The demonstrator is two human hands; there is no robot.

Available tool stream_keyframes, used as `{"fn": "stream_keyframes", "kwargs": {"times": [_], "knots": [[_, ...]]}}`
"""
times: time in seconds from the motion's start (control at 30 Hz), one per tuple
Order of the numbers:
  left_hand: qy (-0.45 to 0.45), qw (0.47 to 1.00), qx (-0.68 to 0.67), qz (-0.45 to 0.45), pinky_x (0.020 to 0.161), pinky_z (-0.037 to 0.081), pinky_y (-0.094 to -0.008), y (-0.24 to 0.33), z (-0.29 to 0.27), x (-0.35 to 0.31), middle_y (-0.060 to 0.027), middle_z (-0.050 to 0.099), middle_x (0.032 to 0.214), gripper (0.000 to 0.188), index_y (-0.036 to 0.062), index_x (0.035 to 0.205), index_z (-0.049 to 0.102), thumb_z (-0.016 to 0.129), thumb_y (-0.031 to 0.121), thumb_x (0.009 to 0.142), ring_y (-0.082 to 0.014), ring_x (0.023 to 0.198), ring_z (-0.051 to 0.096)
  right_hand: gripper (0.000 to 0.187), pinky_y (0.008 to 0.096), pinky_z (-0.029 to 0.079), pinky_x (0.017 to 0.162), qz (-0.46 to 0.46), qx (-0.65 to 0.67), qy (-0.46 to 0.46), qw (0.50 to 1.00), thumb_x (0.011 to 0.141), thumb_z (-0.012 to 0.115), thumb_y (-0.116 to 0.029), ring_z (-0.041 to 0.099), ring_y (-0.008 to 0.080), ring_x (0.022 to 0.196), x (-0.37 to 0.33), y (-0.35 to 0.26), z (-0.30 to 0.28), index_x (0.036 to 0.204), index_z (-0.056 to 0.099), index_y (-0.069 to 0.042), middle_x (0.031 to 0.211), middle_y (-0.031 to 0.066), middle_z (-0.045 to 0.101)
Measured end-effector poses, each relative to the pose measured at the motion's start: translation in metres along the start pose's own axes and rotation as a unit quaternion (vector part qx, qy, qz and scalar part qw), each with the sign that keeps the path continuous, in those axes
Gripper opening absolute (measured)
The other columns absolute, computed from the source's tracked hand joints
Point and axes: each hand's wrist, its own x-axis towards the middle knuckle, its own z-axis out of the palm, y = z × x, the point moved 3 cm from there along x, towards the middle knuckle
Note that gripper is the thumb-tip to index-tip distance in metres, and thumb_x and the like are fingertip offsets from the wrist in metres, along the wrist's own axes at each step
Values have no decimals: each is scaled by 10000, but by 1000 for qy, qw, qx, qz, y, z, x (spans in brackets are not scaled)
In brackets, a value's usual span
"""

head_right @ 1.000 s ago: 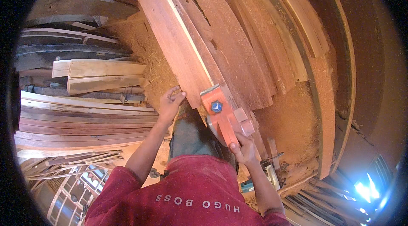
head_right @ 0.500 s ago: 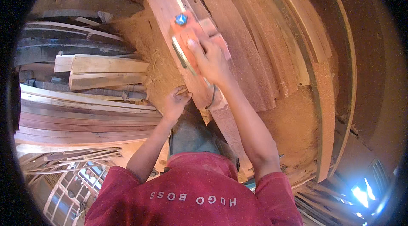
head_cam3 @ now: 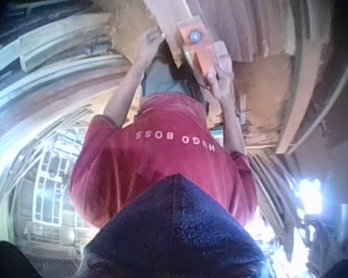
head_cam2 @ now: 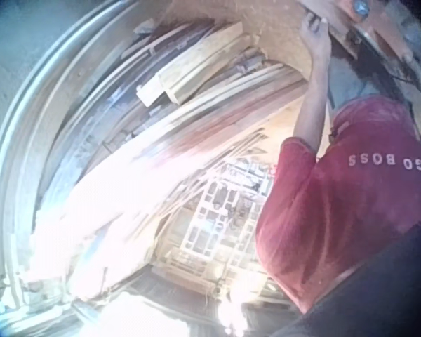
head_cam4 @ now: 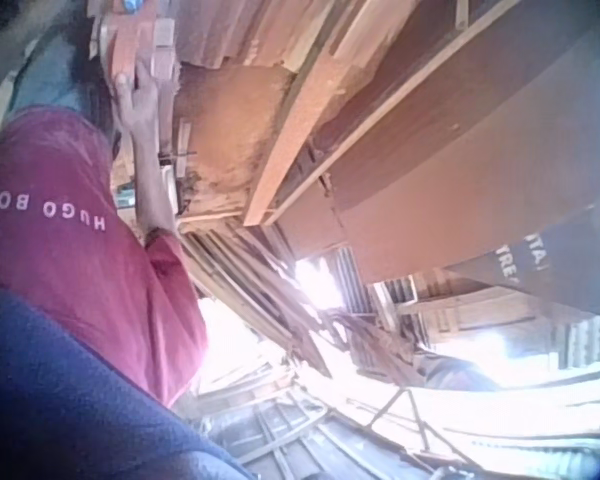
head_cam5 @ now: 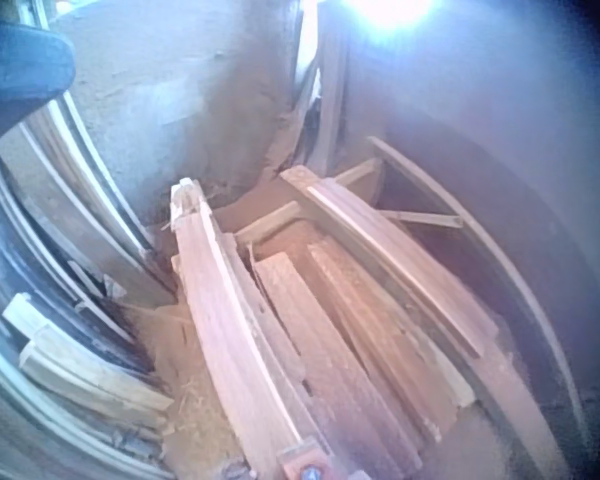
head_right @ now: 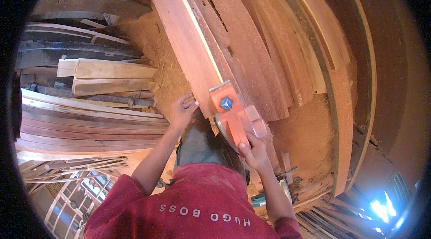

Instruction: The person cuts wood using a circular saw and smooths a wooden beam with an electric planer.

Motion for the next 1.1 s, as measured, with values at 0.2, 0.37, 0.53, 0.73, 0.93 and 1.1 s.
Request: {"fn": "stream_keyframes", "kwargs": {"times": [0.2,0.37,0.53,0.73,0.93,1.1], "knots": [[10,1000,23,1,821,524,-275,-4,-1,1,-180,713,1093,434,-61,1272,549,710,88,898,-180,1009,667,454,374,493,736,-65,-18,25,997,964,553,-375,639,231,807,94,-72,15,1081,643,54,874,201,667],[-22,999,-41,13,890,526,-297,-9,-1,2,-165,676,1136,324,-92,1203,543,646,-34,901,-188,1049,650,451,395,483,688,-147,-39,73,986,973,543,-380,630,249,733,190,-141,36,1003,646,58,792,219,647],[-25,997,-73,-6,883,527,-290,-14,-2,2,-141,675,1113,313,-86,1204,535,631,-37,909,-186,1010,656,491,325,415,545,-185,-77,95,975,996,509,-421,553,136,588,279,-198,50,911,674,33,616,60,568],[-44,995,-76,-51,909,525,-291,1,0,1,-163,666,1147,300,-75,1211,516,603,-38,926,-200,1085,654,600,450,443,598,-243,-88,142,956,955,534,-490,630,324,626,373,-278,61,784,647,75,635,245,598],[-27,999,-13,-39,875,552,-302,22,-2,0,-179,678,1120,359,-85,1221,517,666,-11,903,-200,1050,666,694,407,509,634,-167,-43,91,981,964,450,-586,654,258,576,462,-345,75,852,715,46,558,140,628],[-45,993,100,-38,875,562,-334,27,-9,2,-219,690,1110,356,-70,1204,543,679,108,928,-222,1063,677,674,376,516,578,-210,-71,107,969,956,469,-594,664,235,580,526,-401,82,841,703,27,573,109,621]]}}
